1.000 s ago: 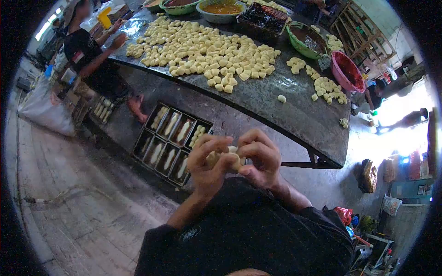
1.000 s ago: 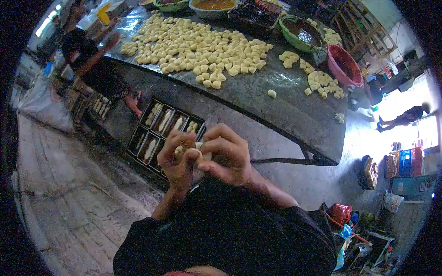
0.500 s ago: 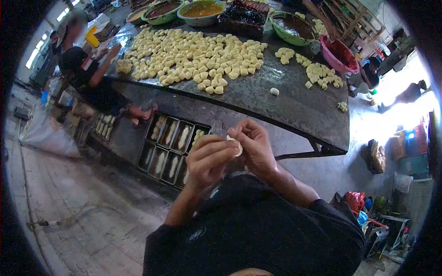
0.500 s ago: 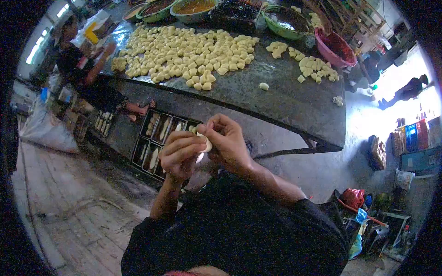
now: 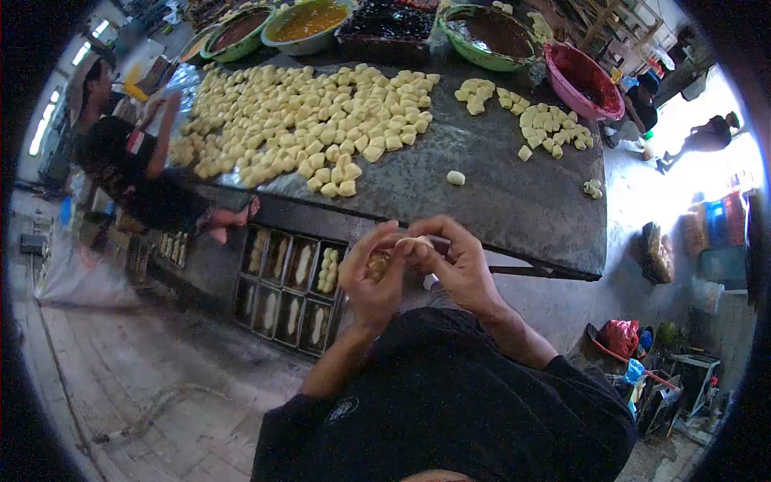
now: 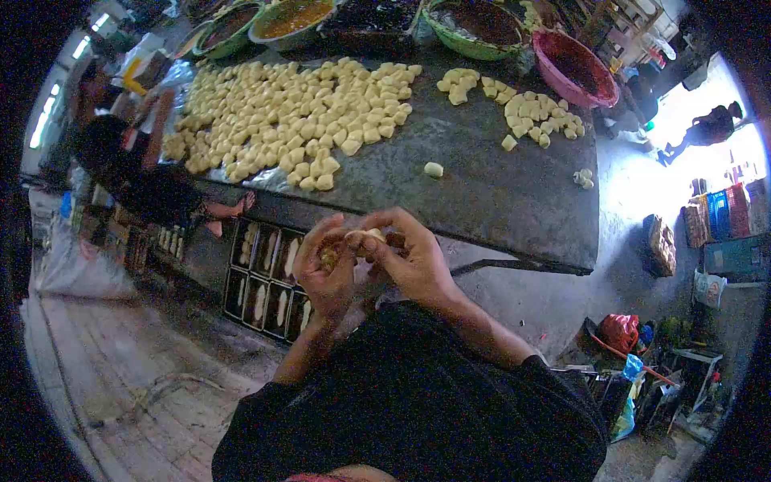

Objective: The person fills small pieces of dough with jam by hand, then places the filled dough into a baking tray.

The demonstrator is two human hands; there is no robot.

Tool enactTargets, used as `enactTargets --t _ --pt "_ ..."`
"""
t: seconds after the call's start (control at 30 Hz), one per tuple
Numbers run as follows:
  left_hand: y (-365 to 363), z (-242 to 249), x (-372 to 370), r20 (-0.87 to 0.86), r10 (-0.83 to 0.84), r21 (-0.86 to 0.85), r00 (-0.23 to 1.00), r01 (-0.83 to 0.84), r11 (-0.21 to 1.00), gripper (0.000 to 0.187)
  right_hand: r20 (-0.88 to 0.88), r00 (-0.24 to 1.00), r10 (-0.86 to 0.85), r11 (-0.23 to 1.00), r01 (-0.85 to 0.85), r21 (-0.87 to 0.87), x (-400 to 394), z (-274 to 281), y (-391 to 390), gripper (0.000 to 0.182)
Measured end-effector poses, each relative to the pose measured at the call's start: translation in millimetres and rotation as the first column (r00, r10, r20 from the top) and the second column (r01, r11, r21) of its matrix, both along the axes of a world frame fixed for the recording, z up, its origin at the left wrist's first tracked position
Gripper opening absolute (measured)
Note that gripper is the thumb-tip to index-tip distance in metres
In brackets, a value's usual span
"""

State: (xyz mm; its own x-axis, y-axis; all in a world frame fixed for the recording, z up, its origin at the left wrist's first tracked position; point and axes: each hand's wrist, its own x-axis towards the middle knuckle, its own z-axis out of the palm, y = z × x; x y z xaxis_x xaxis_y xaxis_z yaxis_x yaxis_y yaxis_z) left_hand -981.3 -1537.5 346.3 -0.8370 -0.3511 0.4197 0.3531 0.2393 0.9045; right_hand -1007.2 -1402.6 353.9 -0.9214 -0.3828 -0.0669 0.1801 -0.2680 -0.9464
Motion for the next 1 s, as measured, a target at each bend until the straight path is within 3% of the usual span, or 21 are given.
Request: enactTargets --t 0.07,0.13,0.17,0.2,0.3,0.37,0.4,0.43,0.5,0.53,0.63,0.73,0.83,0.87,1.0 --pt "4.6 -16.7 -31.5 0.059 -0.073 -0.128 0.996 0.08 0.989 0.009 -0.083 0.996 0.016 0.997 -0.01 0.083 -24.8 -28.3 21.4 0.017" --pt "11.2 -24.6 -56.2 0.312 -0.253 -0.105 0.916 0.298 0.949 0.012 -0.22 0.975 0.008 0.976 0.04 0.213 -52.9 -53.2 44.1 0.013" --pt "15.7 -29.8 -68.3 0.432 -0.33 -0.072 0.839 0.397 0.915 0.014 -0.116 0.993 -0.012 0.982 0.033 0.186 -66.9 -61.6 54.3 0.013" --pt "21.4 -39.6 -84.3 0.41 -0.414 0.032 0.813 0.44 0.897 0.017 -0.009 1.0 -0.027 0.987 0.028 0.158 -81.1 -67.2 63.1 0.012" --pt "35.1 -59.6 -134.5 0.388 -0.468 0.048 0.794 0.49 0.87 0.02 0.186 0.98 0.072 0.982 -0.103 0.16 -130.0 -73.2 93.5 0.021" --pt "43.1 -78.8 -167.2 0.308 -0.454 0.145 0.836 0.43 0.891 0.034 0.251 0.95 0.185 0.949 -0.238 0.205 -170.4 -87.0 111.5 0.029" --pt "46.1 -79.1 -179.9 0.307 -0.442 0.227 0.843 0.386 0.894 0.036 0.134 0.981 0.14 0.914 -0.18 0.364 -191.2 -102.6 117.1 0.035" --pt "48.1 -80.7 -191.3 0.307 -0.429 0.306 0.85 0.339 0.89 0.039 0.066 0.989 0.134 0.904 -0.149 0.4 -210.9 -119.4 119.2 0.035" --pt "43.0 -92.2 -208.4 0.276 -0.396 0.389 0.876 0.275 0.879 0.037 -0.076 0.989 0.128 0.882 -0.078 0.465 -241.6 -157.1 121.0 0.036" --pt "40.5 -95.2 -213.7 0.259 -0.378 0.427 0.889 0.246 0.87 0.037 -0.072 0.97 0.232 0.885 -0.18 0.429 -251.1 -169.5 123.3 0.038" --pt "32.8 -97.5 -217.5 0.249 -0.296 0.414 0.922 0.175 0.893 0.029 -0.067 0.983 0.174 0.889 -0.127 0.44 -250.9 -165.3 126.6 0.039" --pt "31.5 -104.9 -216.3 0.297 -0.33 0.635 0.896 0.073 0.769 0.033 -0.072 0.997 0.034 0.907 0.0 0.421 -230.0 -135.0 106.5 0.043" --pt "30.9 -110.4 -216.2 0.131 -0.522 0.956 0.843 0.032 0.291 0.05 -0.225 0.966 0.123 0.929 -0.033 0.369 -202.9 -92.1 62.9 0.04" --pt "29.6 -108.9 -214.0 0.181 -0.575 0.942 0.798 0.029 0.336 0.069 -0.373 0.917 0.144 0.897 0.038 0.44 -196.3 -101.3 50.6 0.039" --pt "10.7 -82.4 -196.2 0.092 -0.66 0.978 0.746 0.058 0.201 0.085 -0.263 0.964 0.032 0.931 0.067 0.358 -177.5 -99.7 19.8 0.024"
